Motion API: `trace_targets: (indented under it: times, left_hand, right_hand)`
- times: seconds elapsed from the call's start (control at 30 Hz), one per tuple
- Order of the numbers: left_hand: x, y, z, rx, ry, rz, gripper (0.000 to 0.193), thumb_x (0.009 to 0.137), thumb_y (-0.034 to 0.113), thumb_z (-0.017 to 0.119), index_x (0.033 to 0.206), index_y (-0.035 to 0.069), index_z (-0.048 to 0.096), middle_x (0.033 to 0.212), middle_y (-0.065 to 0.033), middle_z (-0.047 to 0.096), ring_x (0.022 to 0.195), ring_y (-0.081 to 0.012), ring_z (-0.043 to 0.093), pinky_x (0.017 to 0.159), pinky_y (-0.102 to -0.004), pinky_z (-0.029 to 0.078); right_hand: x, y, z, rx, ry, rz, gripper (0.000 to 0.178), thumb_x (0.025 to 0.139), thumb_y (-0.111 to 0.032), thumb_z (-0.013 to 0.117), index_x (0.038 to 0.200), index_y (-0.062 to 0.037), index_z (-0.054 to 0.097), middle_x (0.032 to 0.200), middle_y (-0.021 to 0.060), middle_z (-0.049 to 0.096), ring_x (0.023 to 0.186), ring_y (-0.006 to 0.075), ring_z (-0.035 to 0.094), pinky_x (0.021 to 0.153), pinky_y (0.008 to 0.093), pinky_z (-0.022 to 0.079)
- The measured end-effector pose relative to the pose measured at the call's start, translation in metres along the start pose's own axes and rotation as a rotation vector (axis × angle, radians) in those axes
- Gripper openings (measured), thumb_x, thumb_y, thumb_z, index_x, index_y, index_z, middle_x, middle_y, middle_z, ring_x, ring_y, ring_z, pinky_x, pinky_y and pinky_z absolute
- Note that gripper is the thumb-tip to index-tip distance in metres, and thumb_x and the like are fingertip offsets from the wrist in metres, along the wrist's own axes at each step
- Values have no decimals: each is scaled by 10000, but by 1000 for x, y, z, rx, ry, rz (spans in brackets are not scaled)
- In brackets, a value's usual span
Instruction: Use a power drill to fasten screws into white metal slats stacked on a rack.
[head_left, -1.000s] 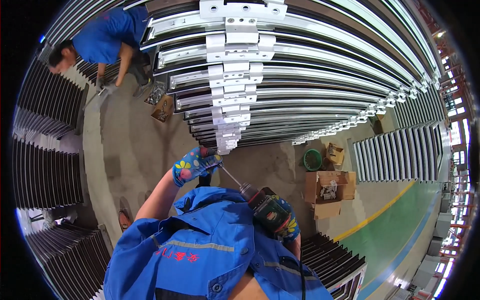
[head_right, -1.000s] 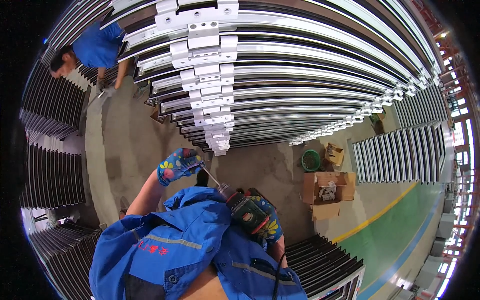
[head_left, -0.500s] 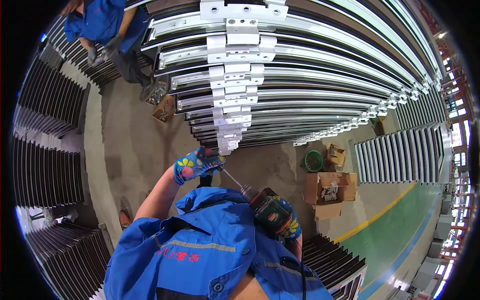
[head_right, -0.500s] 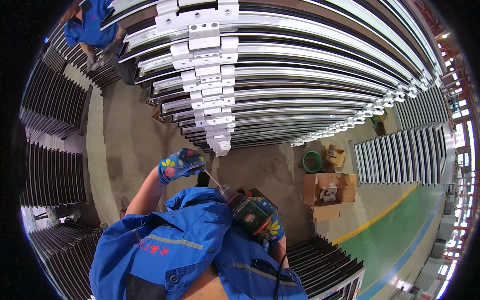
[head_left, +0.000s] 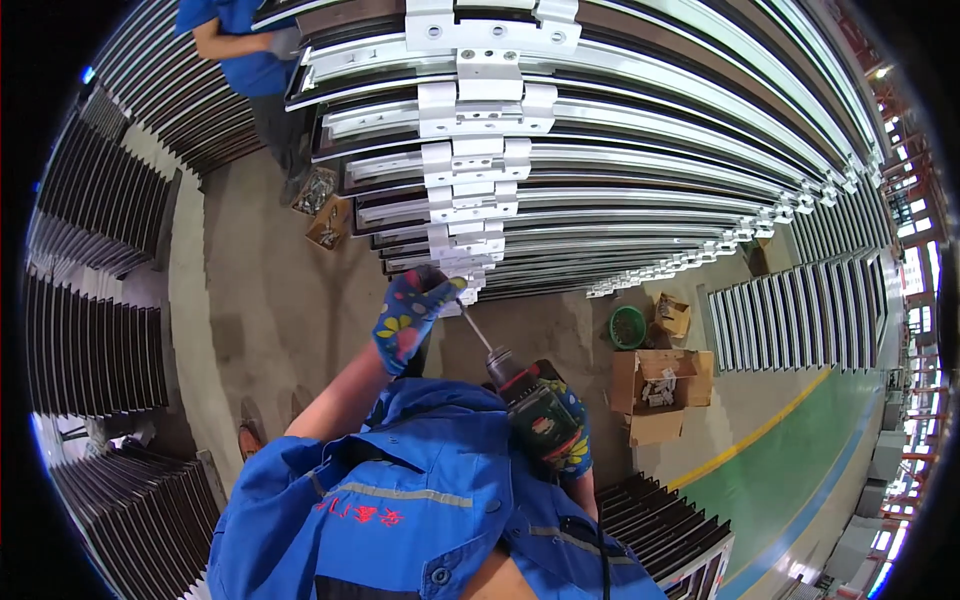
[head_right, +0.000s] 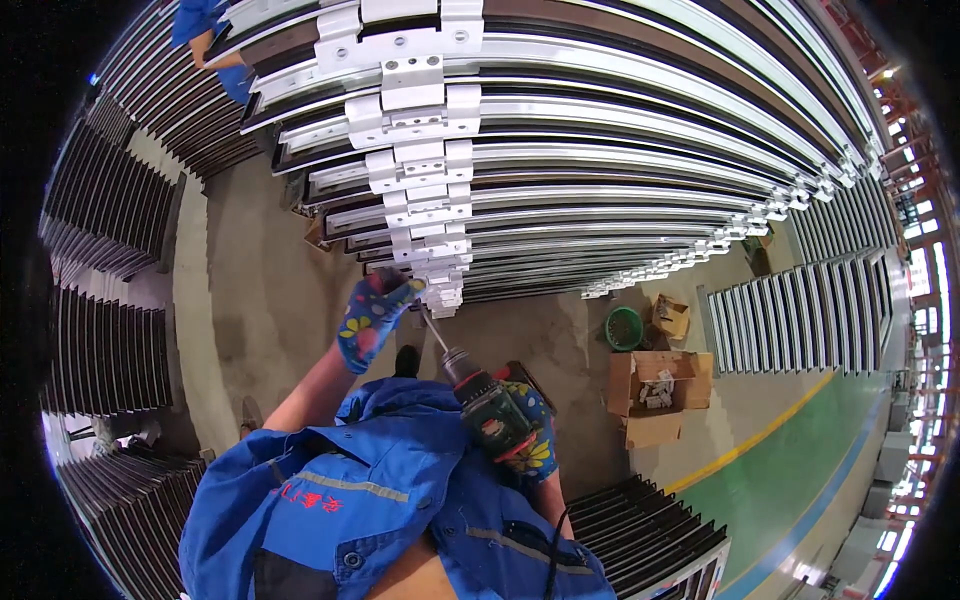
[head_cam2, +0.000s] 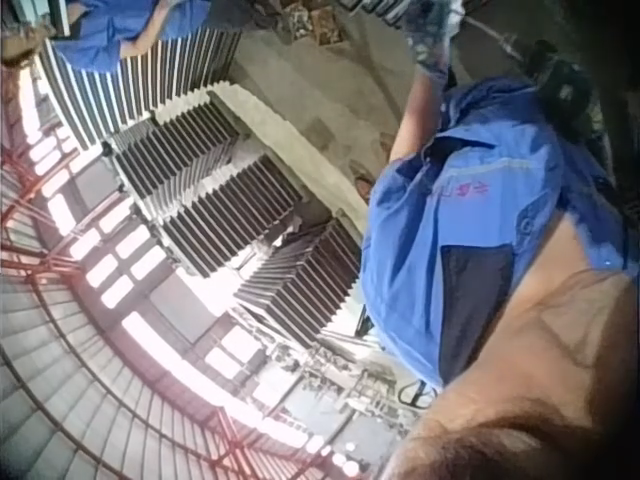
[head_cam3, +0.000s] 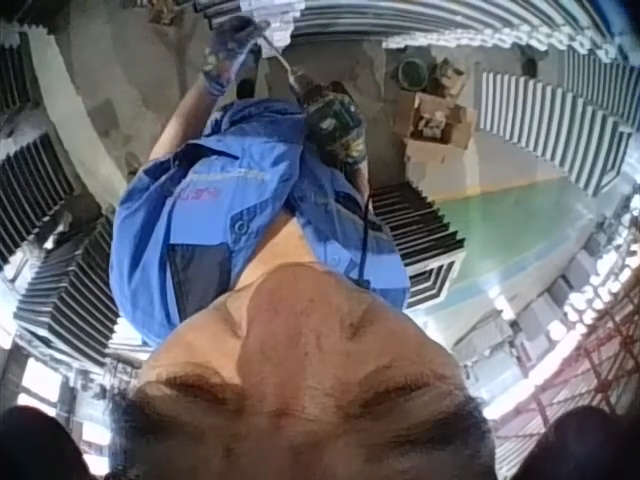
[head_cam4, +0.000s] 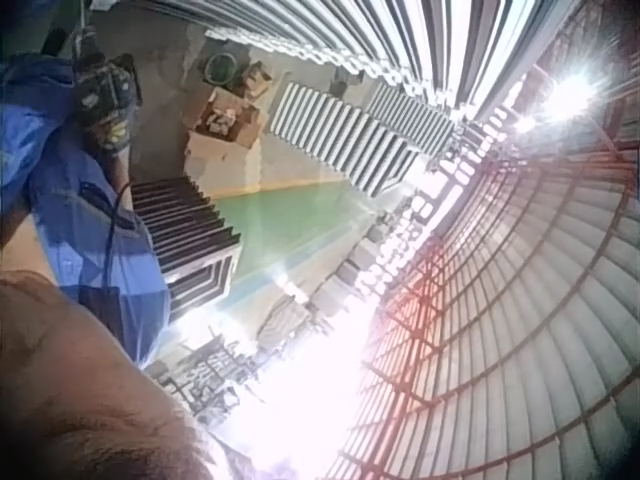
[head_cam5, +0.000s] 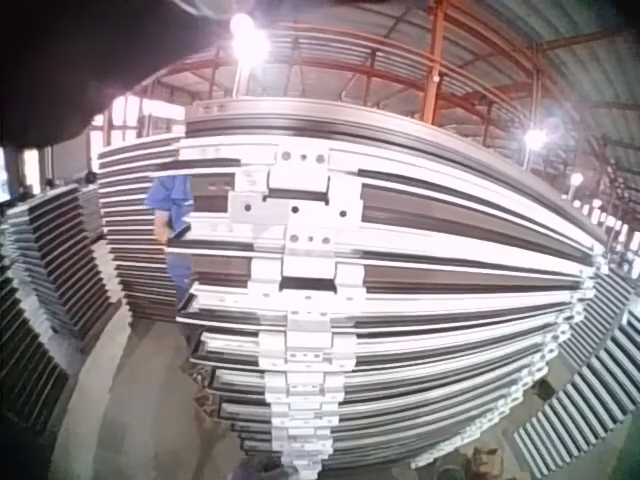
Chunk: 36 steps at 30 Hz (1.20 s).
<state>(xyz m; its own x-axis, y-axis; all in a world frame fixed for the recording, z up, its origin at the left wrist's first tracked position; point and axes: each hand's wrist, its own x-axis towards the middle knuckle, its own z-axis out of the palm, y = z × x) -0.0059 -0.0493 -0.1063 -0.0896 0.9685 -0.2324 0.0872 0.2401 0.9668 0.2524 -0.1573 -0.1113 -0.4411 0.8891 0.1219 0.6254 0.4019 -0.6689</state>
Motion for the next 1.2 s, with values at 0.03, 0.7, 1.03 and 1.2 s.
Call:
trace_targets:
  times: [0.03,0.7,1.03,1.2]
  left_hand:
    - [2,3,4,172,104,32,190,792,221,679,785,40,621,684,-13,597,604,-102,515,556,-256,398]
    - [25,10,37,244,132,351,405,893,164,553,1270,45,471,611,-101,527,511,-140,476,478,-299,397]
    - [24,20,30,181,125,415,318,889,109,522,1201,49,514,671,-154,571,539,-232,523,513,-322,411]
    - [5,5,11,16,-78,213,269,904,111,509,1166,70,557,683,-52,547,564,-118,457,524,-269,402]
  right_hand:
    - [4,-2,5,72,32,77,308,722,-144,675,1012,-71,602,1000,75,611,946,234,586,809,327,467]
    - [55,12,56,-406,282,-49,211,712,-232,630,905,-145,631,896,107,574,832,312,549,691,425,455]
    - [64,3,62,-286,113,121,275,726,-223,619,980,-119,630,971,127,584,871,336,552,735,429,457]
    - [68,6,67,-172,115,156,283,719,-216,633,983,-112,636,972,124,598,868,337,561,747,424,459]
